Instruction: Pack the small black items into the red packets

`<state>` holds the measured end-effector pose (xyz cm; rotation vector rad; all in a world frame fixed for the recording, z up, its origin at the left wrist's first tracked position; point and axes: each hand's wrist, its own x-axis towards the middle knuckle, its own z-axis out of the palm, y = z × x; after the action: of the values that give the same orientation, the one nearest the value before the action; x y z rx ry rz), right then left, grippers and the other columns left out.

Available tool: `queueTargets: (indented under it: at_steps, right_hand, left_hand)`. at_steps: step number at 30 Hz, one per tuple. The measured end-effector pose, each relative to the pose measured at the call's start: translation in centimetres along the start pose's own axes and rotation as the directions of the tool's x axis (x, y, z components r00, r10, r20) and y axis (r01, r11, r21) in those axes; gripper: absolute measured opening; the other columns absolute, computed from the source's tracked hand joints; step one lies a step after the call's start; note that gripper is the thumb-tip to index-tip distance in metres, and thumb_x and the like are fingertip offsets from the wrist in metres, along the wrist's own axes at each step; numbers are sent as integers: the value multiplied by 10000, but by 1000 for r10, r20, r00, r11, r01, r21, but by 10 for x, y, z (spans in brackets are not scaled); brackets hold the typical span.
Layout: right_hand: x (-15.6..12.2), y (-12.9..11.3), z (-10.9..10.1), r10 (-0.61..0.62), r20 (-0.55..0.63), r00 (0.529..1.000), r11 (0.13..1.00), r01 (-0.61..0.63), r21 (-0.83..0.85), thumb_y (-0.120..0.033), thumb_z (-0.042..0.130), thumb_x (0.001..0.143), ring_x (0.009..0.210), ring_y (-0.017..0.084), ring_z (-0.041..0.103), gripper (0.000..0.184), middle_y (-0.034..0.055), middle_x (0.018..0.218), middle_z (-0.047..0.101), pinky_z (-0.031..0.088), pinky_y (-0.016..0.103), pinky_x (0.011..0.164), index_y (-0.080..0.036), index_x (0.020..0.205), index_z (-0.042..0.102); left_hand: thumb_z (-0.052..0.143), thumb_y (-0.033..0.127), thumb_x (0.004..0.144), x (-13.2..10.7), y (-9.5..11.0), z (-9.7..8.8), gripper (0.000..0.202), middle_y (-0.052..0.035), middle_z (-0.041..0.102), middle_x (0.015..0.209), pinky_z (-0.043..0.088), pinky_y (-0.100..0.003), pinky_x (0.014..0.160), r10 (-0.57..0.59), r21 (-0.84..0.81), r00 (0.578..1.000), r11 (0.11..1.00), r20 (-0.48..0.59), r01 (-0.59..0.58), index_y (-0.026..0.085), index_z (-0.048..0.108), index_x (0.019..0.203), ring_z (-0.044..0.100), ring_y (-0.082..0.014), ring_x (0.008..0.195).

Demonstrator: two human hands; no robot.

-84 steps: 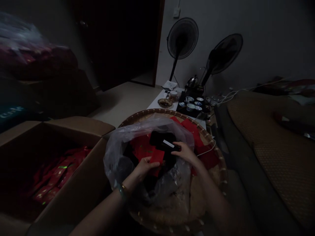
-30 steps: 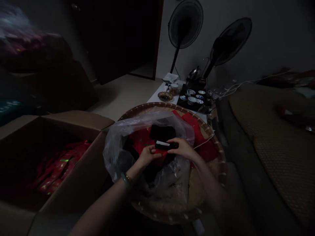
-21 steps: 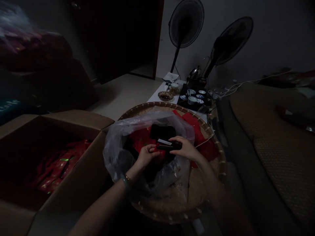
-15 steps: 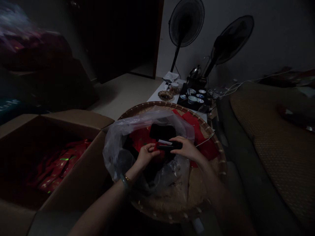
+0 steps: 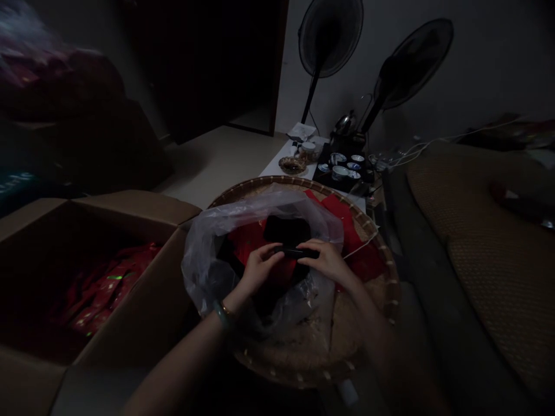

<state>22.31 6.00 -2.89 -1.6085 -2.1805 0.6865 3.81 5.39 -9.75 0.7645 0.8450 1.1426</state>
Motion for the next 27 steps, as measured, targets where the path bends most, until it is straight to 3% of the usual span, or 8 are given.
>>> queueTargets:
  at_steps: [10,18,21,24,27]
  right_hand:
    - [1,2,2,20,26,999,1000,-20,11,-271,685,679,879,213,599,257,51,934,653,441,326,799,-209,928,665]
    - [4,13,3,89,43,995,982,-95,165,-273,704,636,930,207,594,353,44,991,655,449,319,814,-201,977,645]
    - [7,25,2,145,-27,989,968,-137,210,-305,684,661,937,202,596,385,48,1019,650,452,322,825,-197,1025,624]
    - [11,39,2,140,-135,981,989,-134,58,-321,678,671,930,221,588,431,77,1037,634,453,351,814,-184,1073,603]
    - [13,45,9,82,-139,987,981,-105,-164,-269,703,639,947,267,563,438,118,1021,628,433,404,828,-151,1052,616]
  left_hand:
    - [729,295,582,4,-1,0,306,-34,672,732,421,-194,592,-9,-5,1000,1000,-7,9,122,678,829,575,-123,657]
    - [806,284,461,9,-15,-9,536,31,589,509,351,-178,465,-116,36,993,993,17,115,86,639,930,482,-68,436]
    - [809,290,449,7,-16,-12,529,41,562,481,336,-175,453,-137,37,991,990,4,137,74,644,903,464,-61,426]
    - [808,280,452,3,-13,-14,526,48,553,505,331,-171,446,-150,2,988,989,-29,150,83,648,913,453,-51,429]
    - [807,260,454,-3,-9,-12,510,22,606,611,386,-187,509,-155,-62,987,986,-38,153,112,656,918,501,-66,497]
